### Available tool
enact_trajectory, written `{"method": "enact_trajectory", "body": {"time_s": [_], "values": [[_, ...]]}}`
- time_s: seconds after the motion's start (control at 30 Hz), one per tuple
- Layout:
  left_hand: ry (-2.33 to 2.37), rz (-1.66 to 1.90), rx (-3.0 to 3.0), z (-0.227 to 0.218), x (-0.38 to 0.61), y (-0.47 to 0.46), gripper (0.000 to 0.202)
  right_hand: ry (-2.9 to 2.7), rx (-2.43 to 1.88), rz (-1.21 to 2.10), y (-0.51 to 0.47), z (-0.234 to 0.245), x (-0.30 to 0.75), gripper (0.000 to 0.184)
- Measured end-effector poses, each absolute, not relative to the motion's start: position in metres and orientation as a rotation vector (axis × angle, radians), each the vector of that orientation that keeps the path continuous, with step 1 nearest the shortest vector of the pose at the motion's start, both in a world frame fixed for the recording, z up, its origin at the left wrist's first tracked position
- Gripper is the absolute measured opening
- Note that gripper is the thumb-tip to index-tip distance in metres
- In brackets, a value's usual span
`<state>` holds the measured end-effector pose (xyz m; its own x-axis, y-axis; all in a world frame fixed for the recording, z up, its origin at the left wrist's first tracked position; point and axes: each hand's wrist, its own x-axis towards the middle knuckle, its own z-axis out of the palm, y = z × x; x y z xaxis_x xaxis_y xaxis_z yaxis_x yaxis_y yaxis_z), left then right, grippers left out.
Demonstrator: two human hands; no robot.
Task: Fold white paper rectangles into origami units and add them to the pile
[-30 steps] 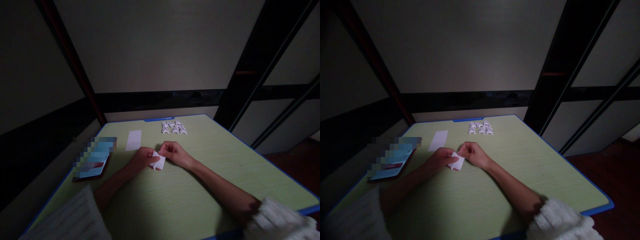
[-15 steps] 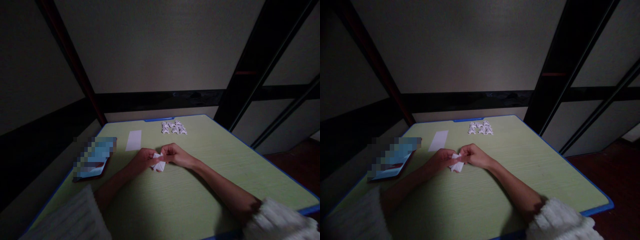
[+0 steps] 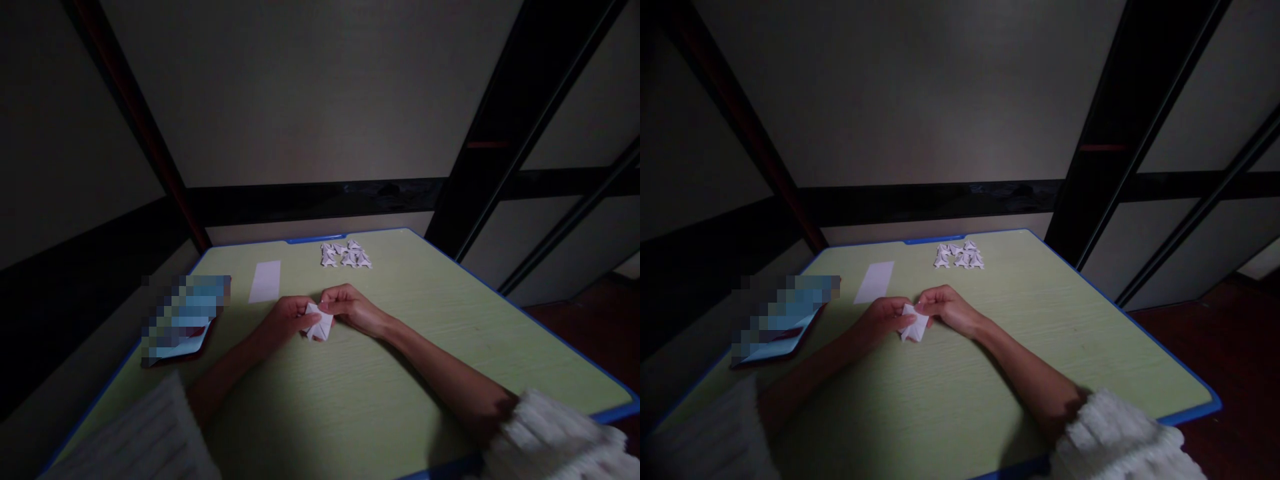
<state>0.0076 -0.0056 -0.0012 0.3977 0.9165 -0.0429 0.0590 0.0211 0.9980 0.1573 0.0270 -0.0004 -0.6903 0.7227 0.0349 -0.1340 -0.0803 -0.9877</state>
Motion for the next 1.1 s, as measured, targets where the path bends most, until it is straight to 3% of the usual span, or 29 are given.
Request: {"method": "enact_trajectory", "body": {"time_s": [0.57, 1.1], "values": [[0.969, 0.874, 1.297, 0.0073, 0.0066, -0.0062, 0.034, -1.529, -0.646, 1.590, 0.0275, -0.0036, 0.1555, 0.029], [1.074, 0.995, 1.284, 0.0061, 0.0107, -0.0078, 0.016, -1.696, -0.726, 1.447, 0.0218, 0.0007, 0.1536, 0.035]]}}
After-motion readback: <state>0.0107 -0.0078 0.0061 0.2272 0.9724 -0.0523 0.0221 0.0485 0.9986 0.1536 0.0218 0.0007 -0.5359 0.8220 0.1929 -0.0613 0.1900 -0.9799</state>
